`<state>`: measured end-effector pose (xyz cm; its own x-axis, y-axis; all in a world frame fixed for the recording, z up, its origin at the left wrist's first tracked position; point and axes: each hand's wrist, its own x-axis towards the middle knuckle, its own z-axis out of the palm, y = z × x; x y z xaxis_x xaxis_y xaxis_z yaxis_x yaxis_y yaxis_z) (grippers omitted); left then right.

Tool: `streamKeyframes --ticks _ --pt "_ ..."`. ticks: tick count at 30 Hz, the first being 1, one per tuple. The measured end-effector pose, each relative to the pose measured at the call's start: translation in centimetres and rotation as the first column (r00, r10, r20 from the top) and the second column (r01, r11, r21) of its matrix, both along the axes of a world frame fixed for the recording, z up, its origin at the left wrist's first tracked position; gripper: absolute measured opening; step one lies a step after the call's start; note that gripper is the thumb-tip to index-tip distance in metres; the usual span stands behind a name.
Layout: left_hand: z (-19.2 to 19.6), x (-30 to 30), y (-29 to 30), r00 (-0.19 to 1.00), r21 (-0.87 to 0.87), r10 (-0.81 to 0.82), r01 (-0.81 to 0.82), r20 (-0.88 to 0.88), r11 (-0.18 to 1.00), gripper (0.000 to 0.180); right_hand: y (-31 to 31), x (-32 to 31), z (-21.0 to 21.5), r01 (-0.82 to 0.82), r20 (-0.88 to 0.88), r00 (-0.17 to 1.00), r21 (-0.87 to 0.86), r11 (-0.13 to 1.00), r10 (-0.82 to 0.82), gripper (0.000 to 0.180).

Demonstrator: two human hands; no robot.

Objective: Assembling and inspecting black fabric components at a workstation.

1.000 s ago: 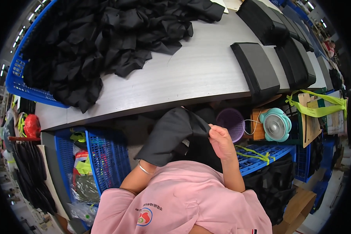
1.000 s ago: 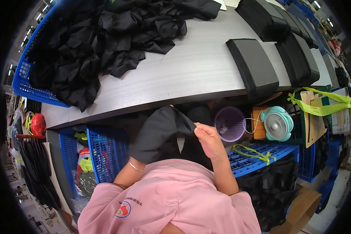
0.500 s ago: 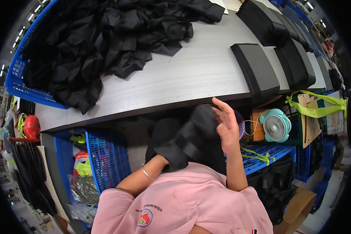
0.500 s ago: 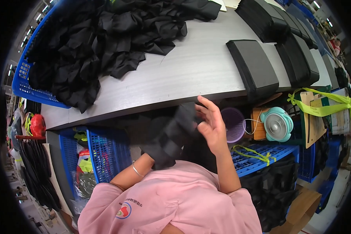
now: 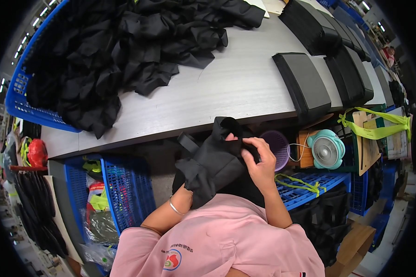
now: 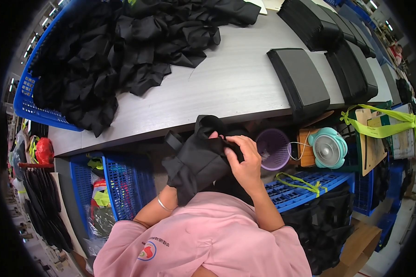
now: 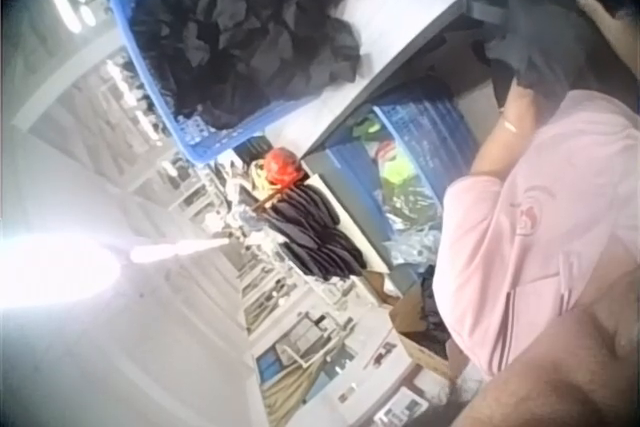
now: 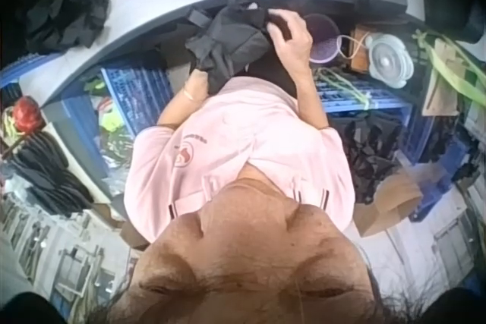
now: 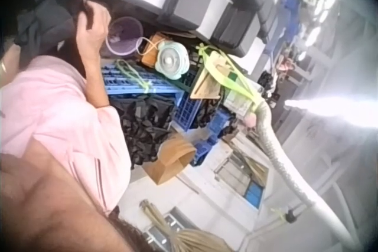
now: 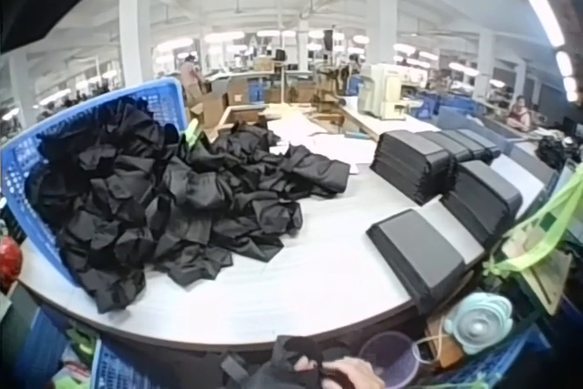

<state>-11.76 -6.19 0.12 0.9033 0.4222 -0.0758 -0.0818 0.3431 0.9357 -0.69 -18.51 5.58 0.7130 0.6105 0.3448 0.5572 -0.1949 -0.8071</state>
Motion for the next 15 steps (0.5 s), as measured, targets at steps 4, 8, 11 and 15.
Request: streamKeyframes --ticks 4,8,11,15 --pt "-3.2 1.4 2.3 0.935 -0.478 0.141 0.034 0.325 0.878 0.040 -1.1 0.3 -1.3 -0.102 -0.066 0.993 -0.103 0.989 0.095 0.023" --pt "-2.3 -0.1 3.2 0.914 -0.758 0.137 0.224 0.381 0.612 0.045 -1.9 1.5 -1.4 -0.262 -0.074 0.962 -0.003 0.965 0.261 0.019" --pt "-3.6 -1.1 3.5 0.963 -0.734 0.050 0.168 0.264 0.658 0.045 -2.2 1.5 -2.0 -0.046 -0.763 0.489 0.462 0.886 0.423 0.011" --pt "-5.1 -0.6 6.0 0.995 -0.683 -0.051 0.099 0.090 0.723 0.045 -1.4 2.8 -2.0 -0.029 -0.786 0.382 0.515 0.856 0.486 0.016"
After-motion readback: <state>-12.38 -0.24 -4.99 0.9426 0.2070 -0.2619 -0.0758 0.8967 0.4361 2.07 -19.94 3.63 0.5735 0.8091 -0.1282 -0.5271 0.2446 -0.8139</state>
